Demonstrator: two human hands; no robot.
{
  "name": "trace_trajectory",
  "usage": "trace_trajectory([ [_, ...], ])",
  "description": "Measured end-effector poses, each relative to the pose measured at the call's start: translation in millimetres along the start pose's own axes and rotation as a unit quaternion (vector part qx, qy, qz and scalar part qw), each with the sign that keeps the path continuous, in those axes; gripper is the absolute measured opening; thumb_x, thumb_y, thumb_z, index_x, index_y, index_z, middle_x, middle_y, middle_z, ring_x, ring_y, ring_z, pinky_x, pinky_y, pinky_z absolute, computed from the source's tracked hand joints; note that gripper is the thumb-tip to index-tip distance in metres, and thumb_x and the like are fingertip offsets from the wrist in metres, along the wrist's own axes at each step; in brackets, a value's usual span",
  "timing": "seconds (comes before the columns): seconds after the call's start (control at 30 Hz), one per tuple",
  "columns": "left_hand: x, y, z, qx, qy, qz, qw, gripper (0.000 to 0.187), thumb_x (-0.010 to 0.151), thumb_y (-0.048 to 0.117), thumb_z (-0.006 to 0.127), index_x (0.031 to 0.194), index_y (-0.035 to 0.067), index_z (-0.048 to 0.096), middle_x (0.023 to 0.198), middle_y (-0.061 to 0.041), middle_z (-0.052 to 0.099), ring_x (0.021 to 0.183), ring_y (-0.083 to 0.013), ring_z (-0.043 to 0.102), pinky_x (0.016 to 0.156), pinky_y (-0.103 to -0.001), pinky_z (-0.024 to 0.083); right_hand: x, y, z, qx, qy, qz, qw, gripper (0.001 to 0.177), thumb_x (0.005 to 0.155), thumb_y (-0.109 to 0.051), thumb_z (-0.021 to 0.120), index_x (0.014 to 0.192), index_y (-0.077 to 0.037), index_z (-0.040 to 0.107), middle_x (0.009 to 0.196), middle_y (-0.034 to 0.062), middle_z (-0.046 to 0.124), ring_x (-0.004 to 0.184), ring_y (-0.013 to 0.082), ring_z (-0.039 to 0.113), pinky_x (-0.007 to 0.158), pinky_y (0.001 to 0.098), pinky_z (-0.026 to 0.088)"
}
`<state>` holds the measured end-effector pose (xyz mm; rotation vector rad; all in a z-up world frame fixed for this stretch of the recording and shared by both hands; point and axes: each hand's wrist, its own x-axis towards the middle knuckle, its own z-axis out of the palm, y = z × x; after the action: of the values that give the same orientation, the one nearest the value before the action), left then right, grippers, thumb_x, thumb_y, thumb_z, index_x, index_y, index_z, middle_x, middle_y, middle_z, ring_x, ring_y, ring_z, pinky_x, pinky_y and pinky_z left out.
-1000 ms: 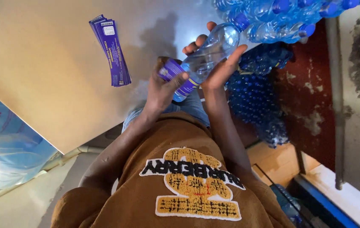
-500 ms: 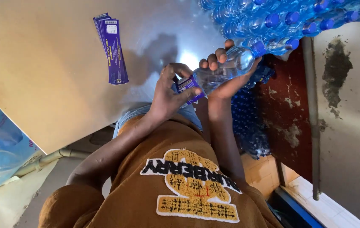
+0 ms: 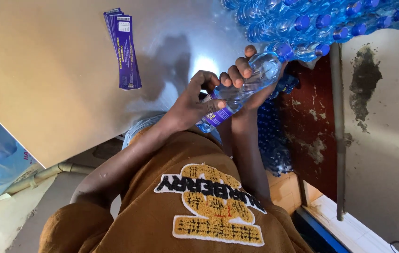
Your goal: Manually applying adhesive labels to plastic water bottles at a workstation.
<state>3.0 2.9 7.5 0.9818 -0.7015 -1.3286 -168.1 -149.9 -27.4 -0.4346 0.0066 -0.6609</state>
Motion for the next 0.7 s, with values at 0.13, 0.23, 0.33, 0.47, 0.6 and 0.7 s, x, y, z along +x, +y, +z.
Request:
trace_trajectory([
  [0.13, -4, -15, -9, 0.014, 0.017, 0.028, 0.999, 0.033, 0.116, 0.028, 0.066, 0.133, 0.001, 0.067, 0.118, -0.017, 0.064, 0.119, -0.0330, 0.063, 0.106, -0.049, 0.049, 11, 0, 3, 0.008, 0.001, 0.026, 1.000, 0.065, 0.104, -0.055, 0.067, 0.151, -0.015, 0.048, 0.108, 0.0042, 0.066, 0.100, 0.0268, 0.072, 0.104, 0.0552, 0.049],
  [0.23, -10, -1, -31, 0.407, 0.068, 0.158, 0.897, 0.059, 0.112, 0.054, 0.060, 0.141, 0.003, 0.070, 0.120, -0.021, 0.069, 0.121, -0.0457, 0.064, 0.102, -0.057, 0.049, 24, 14, 28, -0.080, 0.153, -0.044, 0.984, 0.083, 0.096, -0.081, 0.053, 0.134, -0.008, 0.061, 0.097, 0.0126, 0.070, 0.091, 0.0362, 0.074, 0.096, 0.0563, 0.058],
  [0.33, -21, 6, -29, 0.607, 0.116, 0.159, 0.770, 0.091, 0.093, 0.054, 0.088, 0.165, 0.010, 0.052, 0.153, -0.020, 0.057, 0.134, -0.0417, 0.055, 0.104, -0.052, 0.046, 41, 32, 32, -0.196, 0.257, -0.082, 0.943, 0.087, 0.095, -0.087, 0.044, 0.130, -0.010, 0.063, 0.099, 0.0186, 0.074, 0.093, 0.0434, 0.078, 0.093, 0.0538, 0.061],
  [0.47, -10, -18, -50, 0.655, 0.204, 0.086, 0.722, 0.131, 0.069, 0.051, 0.102, 0.171, -0.001, 0.039, 0.145, -0.021, 0.062, 0.126, -0.0398, 0.061, 0.103, -0.048, 0.049, 61, 92, 45, -0.272, 0.239, -0.097, 0.927, 0.078, 0.102, -0.080, 0.053, 0.144, -0.015, 0.060, 0.121, 0.0197, 0.077, 0.116, 0.0391, 0.077, 0.109, 0.0508, 0.059],
  [0.6, 18, -42, -134, 0.499, 0.316, 0.097, 0.801, 0.102, 0.072, 0.026, 0.105, 0.151, -0.009, 0.051, 0.128, -0.032, 0.065, 0.117, -0.0534, 0.063, 0.102, -0.061, 0.050, 84, 126, 82, -0.501, 0.063, -0.044, 0.862, 0.096, 0.093, -0.076, 0.079, 0.158, -0.013, 0.047, 0.152, 0.0182, 0.063, 0.144, 0.0303, 0.060, 0.123, 0.0469, 0.047],
  [0.7, 17, -46, -236, 0.430, 0.409, 0.082, 0.801, 0.093, 0.082, 0.020, 0.105, 0.145, -0.013, 0.046, 0.130, -0.040, 0.062, 0.121, -0.0592, 0.063, 0.105, -0.066, 0.049, 81, 120, 76, -0.580, 0.039, 0.011, 0.813, 0.079, 0.109, -0.058, 0.073, 0.166, -0.014, 0.040, 0.168, 0.0133, 0.050, 0.160, 0.0308, 0.046, 0.131, 0.0495, 0.041],
])
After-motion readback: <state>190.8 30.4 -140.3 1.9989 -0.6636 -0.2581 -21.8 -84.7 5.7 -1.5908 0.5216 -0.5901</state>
